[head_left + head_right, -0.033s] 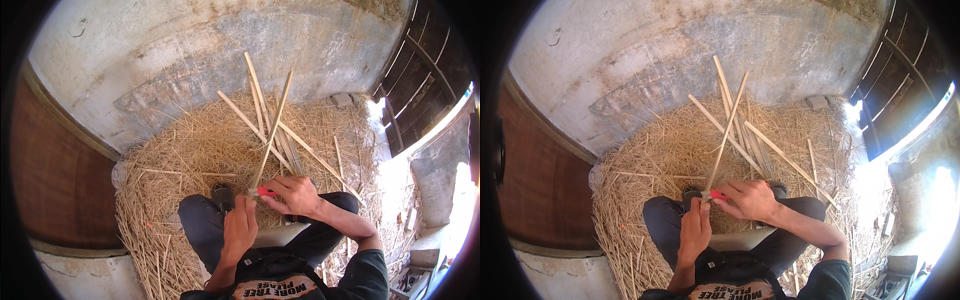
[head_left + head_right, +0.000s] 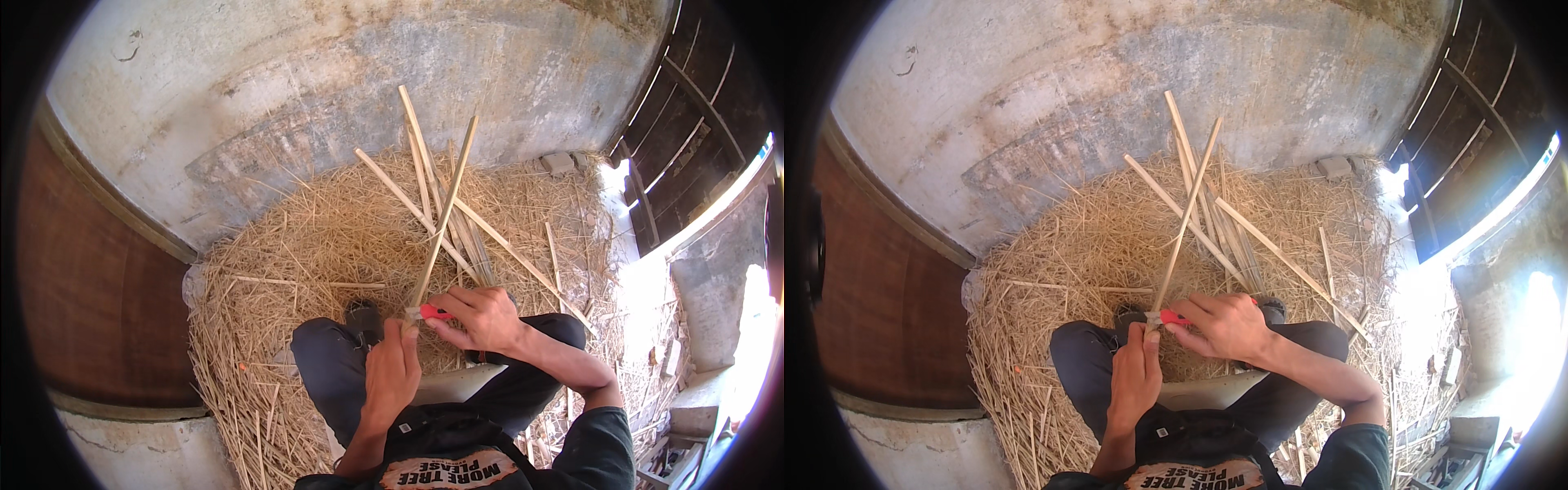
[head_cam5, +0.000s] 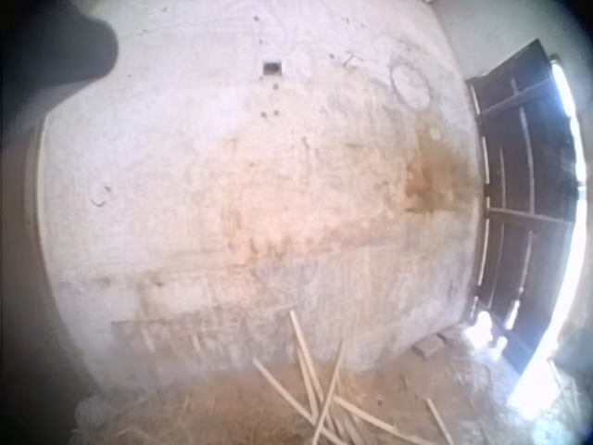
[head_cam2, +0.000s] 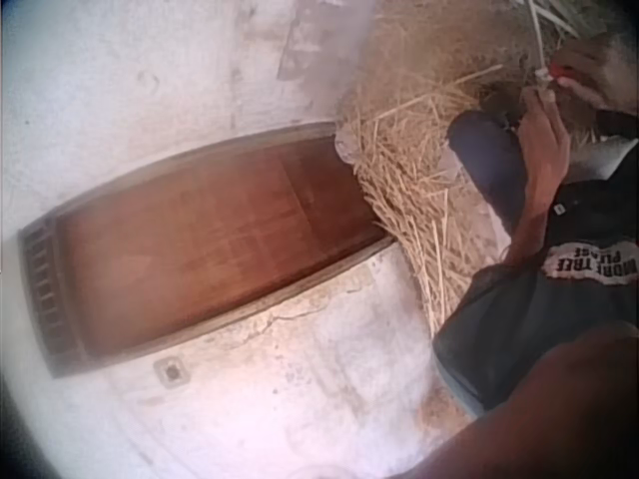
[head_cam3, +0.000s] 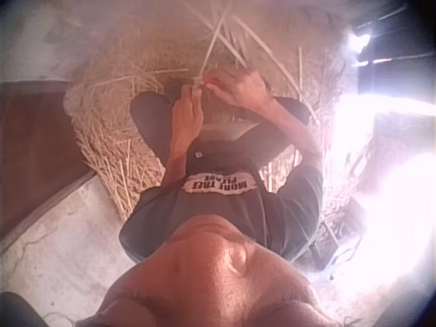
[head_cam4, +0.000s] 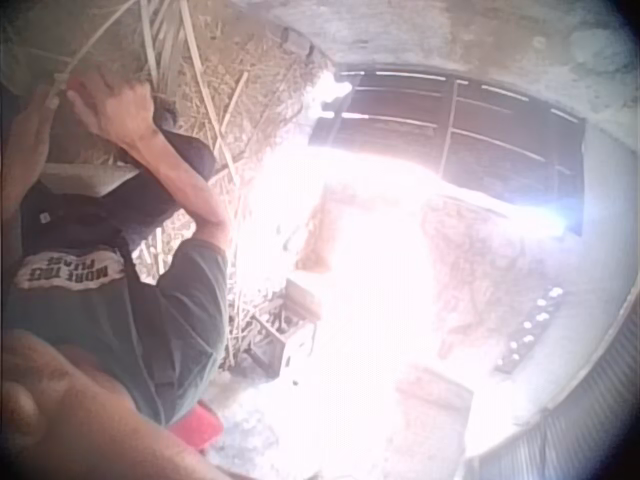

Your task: The person sits on a bed of straw and uses a red utility knife to shave thin strips off the edges of long, thin wooden sticks. They hold the sticks in their left hand and scrape the blade along the length of the wood with their right hand, occasionally rotating the sticks to work on different sides.

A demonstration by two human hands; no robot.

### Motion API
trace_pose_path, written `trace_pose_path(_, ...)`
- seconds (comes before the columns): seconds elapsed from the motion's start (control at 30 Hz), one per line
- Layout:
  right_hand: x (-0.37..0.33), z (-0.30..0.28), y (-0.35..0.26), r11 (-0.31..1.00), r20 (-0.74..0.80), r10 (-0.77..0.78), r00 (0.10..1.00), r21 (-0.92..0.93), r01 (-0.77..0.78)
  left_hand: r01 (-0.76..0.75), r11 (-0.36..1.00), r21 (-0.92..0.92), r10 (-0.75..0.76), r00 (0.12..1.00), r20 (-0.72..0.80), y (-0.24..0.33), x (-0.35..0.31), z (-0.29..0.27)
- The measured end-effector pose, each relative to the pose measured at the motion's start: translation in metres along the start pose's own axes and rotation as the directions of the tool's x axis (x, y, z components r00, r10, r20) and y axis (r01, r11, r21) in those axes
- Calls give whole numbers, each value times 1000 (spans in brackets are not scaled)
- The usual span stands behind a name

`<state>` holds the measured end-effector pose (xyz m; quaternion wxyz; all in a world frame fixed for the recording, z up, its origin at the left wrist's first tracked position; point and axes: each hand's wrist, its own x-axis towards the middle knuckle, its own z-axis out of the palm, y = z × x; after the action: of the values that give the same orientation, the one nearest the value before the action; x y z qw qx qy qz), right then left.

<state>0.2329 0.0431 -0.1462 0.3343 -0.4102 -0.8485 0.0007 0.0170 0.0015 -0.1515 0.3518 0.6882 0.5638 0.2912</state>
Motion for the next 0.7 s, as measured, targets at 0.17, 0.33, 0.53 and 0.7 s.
trace_pose_path(0.17,2,-1,-2,1000,-10,12,1000,-28,-12,15,1000,-6,-15,1000,7,0,0,0)
trace_pose_path(0.33,1,-2,-3,998,-13,11,1000,-56,-12,9,1000,-9,-9,1000,2,1,-3,-2)
trace_pose_path(0.53,2,-2,-2,998,-32,-9,999,-67,7,5,1000,7,-5,1000,11,1,-4,-3)
trace_pose_path(0.7,3,-3,-2,997,-34,-17,999,-76,14,9,1000,7,-9,1000,15,2,-4,-4)
